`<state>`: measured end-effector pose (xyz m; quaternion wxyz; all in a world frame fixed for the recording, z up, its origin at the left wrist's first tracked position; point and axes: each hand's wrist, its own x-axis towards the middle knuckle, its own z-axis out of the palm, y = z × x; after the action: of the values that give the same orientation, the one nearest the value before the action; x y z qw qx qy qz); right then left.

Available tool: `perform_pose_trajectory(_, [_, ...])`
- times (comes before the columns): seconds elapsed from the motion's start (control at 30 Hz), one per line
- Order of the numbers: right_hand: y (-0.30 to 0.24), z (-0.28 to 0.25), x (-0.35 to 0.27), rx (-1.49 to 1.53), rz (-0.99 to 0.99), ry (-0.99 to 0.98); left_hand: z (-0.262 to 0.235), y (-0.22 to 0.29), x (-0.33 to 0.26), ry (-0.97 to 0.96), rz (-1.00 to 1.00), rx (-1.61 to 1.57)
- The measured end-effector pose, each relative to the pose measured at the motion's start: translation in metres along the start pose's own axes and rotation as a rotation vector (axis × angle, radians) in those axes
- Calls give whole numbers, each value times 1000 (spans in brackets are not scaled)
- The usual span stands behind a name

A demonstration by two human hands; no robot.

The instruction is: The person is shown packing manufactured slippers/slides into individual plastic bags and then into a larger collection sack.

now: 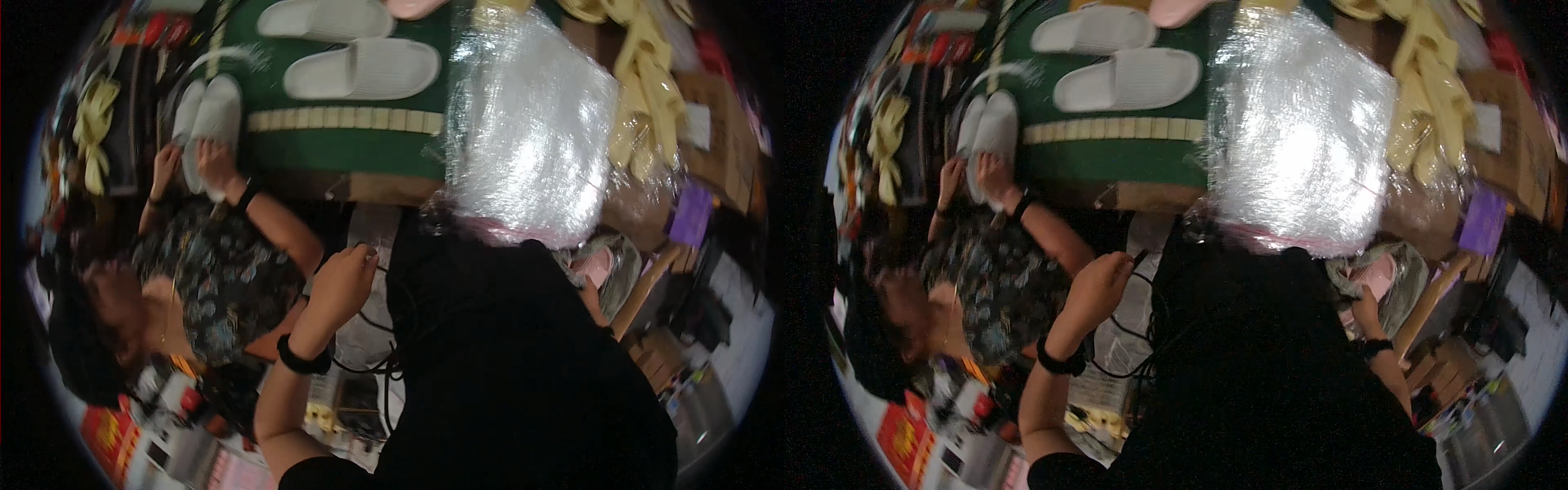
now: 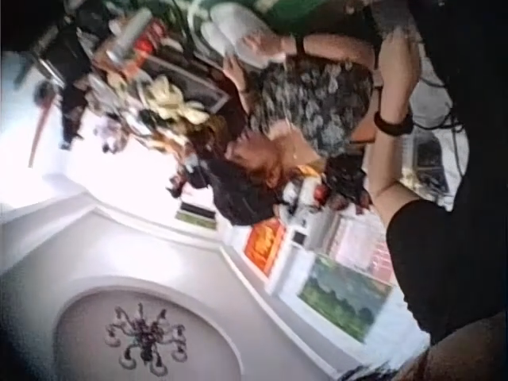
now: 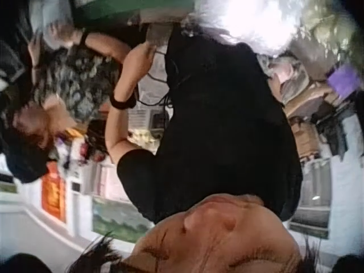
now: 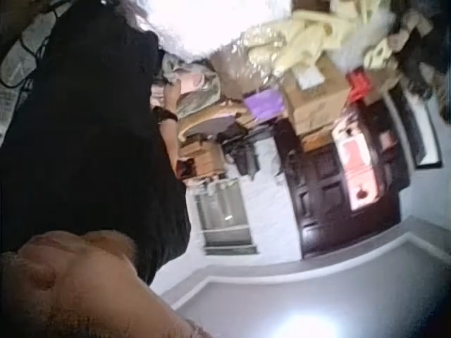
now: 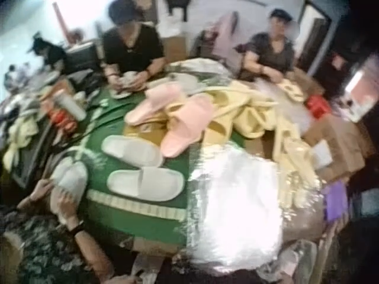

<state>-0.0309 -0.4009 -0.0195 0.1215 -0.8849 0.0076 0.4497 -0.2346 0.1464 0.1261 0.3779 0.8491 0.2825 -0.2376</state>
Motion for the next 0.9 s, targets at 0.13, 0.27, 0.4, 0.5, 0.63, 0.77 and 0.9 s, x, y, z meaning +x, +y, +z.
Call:
perform_pose_trajectory(0.13, [-10, -25, 52, -124, -121, -101, 45, -43, -33, -403, -264, -43])
perform_pose_trajectory(0.27, [-13, -48, 84, -216, -191, -170, 83, -51, -54, -353, -844, -1045])
perform_pose_trajectory(0.4, [-28, -49, 109, -271, -243, -239, 125, -39, -99, -687, -1271, -1231])
perform_pose_trajectory(0.5, [-43, -42, 126, -292, -268, -273, 129, -5, -110, -963, -1156, -1484])
perform_pose_trajectory(0.63, [-42, -45, 127, -315, -268, -287, 142, 12, -109, -742, -1410, -1788])
perform_pose_trajectory(0.77, [-30, -68, 122, -286, -221, -202, 132, -1, -127, -781, -628, -1490])
perform_pose_trajectory(0.9, [-18, -69, 91, -186, -138, -75, 131, -25, -113, -933, -935, -1311])
